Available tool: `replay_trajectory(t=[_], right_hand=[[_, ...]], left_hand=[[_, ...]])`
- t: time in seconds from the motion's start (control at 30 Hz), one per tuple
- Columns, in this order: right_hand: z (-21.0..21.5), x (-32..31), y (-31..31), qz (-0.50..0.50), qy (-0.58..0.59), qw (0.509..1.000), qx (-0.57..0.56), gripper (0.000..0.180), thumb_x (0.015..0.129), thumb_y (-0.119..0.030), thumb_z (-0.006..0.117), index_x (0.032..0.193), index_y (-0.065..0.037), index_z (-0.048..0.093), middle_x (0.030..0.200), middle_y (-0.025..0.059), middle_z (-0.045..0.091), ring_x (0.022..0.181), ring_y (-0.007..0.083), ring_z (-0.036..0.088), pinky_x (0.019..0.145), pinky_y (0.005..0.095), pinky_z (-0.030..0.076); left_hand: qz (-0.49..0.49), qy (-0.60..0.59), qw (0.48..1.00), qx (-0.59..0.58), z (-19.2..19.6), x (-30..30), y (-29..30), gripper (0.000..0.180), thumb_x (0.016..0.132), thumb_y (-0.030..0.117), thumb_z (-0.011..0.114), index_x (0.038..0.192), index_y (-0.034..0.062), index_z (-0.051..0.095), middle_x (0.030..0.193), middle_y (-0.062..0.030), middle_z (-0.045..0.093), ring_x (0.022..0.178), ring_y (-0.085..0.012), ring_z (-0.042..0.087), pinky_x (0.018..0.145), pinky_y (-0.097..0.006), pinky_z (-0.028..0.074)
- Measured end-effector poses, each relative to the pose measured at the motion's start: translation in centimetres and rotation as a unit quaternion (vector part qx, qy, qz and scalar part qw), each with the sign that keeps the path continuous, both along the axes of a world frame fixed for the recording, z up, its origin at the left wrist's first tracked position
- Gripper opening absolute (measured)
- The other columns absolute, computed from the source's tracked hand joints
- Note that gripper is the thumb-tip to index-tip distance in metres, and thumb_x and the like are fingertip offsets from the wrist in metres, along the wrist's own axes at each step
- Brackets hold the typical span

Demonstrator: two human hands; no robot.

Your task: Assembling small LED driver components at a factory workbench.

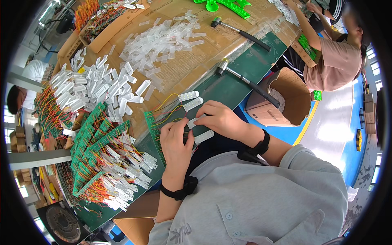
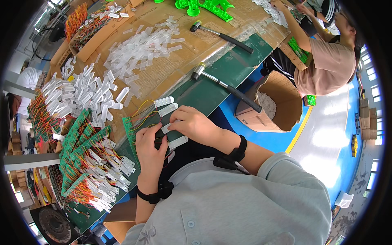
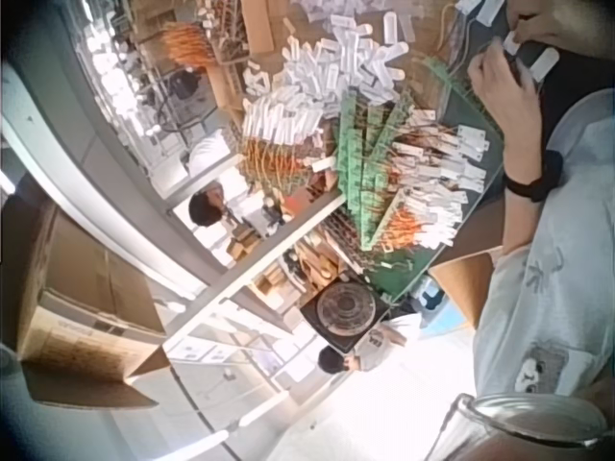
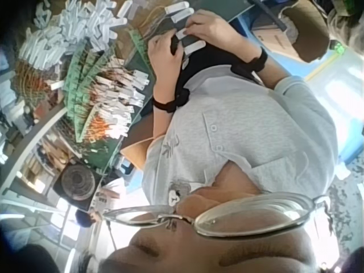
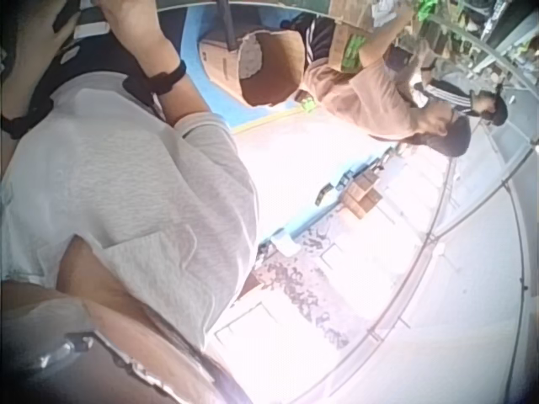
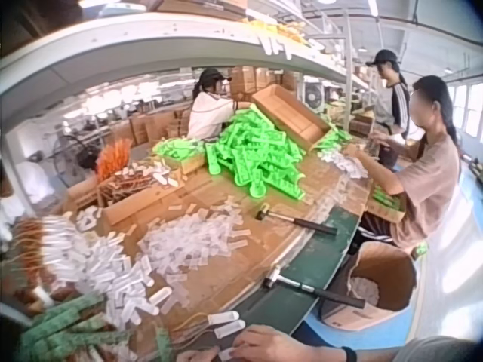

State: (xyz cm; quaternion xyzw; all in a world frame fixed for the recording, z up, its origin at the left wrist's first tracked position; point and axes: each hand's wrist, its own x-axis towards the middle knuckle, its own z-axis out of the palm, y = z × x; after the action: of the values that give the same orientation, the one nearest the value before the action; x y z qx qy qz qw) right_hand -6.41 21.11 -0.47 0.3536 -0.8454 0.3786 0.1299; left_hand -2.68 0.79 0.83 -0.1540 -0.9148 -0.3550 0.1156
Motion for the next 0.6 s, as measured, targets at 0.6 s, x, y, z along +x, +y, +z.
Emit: replay_trajectory(t=[0.6], right_hand=[[1.7,-2.4,3.0,-0.316,0.073,0.945,0.039,0.022,0.076,-0.014,0.077,0.097,-0.012,0.069,0.108,0.0076,0.062,0.103,0.0314,0.056,0.087,0.0448,0.043]], left_hand=[[-0.018,0.035,0.999,-0.006,-0.2,0.0,-0.1,0.027,0.077,0.001,0.076,0.102,0.0064,0.07,0.114,-0.0084,0.073,0.103,-0.0312,0.06,0.092,-0.041,0.049]])
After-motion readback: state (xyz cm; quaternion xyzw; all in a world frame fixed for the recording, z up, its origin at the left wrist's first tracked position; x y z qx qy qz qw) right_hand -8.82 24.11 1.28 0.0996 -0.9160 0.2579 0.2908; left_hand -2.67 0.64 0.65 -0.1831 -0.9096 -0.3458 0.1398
